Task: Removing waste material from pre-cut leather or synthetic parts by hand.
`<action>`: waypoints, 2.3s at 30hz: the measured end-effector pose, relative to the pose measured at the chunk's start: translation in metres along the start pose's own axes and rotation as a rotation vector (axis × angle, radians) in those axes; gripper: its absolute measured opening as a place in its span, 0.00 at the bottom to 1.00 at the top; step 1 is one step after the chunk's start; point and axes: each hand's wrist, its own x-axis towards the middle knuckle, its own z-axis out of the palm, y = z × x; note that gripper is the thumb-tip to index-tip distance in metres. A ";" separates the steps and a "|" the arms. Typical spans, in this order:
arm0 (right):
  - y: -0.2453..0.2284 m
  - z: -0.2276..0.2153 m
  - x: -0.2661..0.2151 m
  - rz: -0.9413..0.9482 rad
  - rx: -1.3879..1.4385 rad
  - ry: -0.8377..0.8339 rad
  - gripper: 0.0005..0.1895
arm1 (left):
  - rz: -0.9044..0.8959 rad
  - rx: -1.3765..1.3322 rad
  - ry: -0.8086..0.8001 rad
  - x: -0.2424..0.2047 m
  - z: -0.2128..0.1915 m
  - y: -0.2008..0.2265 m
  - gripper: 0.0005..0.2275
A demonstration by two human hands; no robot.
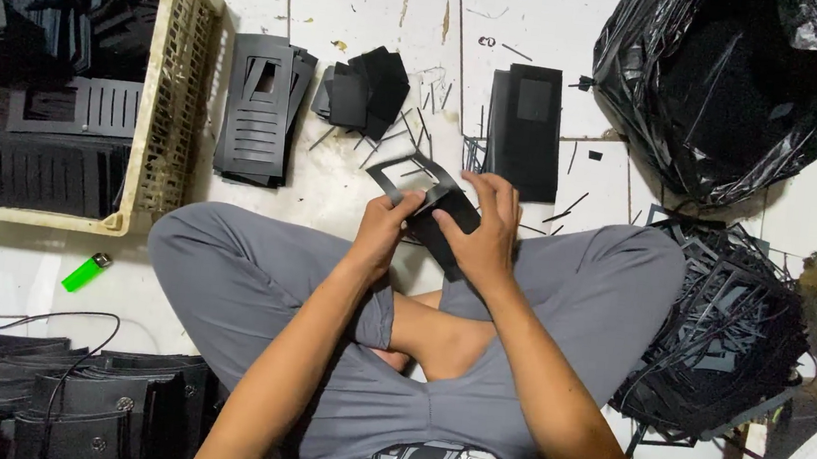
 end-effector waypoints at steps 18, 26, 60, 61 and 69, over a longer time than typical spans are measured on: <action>-0.015 0.012 0.000 0.070 0.092 0.060 0.09 | 0.594 0.663 0.062 -0.013 0.002 0.007 0.08; 0.016 0.010 0.002 0.535 0.334 -0.010 0.10 | 0.300 0.510 0.198 0.015 -0.019 -0.006 0.11; 0.003 0.017 0.001 0.632 0.448 -0.217 0.08 | 0.164 0.310 -0.015 0.020 -0.017 -0.015 0.10; 0.004 0.017 0.000 0.630 0.449 -0.219 0.08 | 0.165 0.310 -0.013 0.017 -0.015 -0.010 0.10; 0.016 0.014 0.000 0.701 0.684 -0.224 0.07 | 0.142 0.266 0.018 0.005 -0.007 0.005 0.11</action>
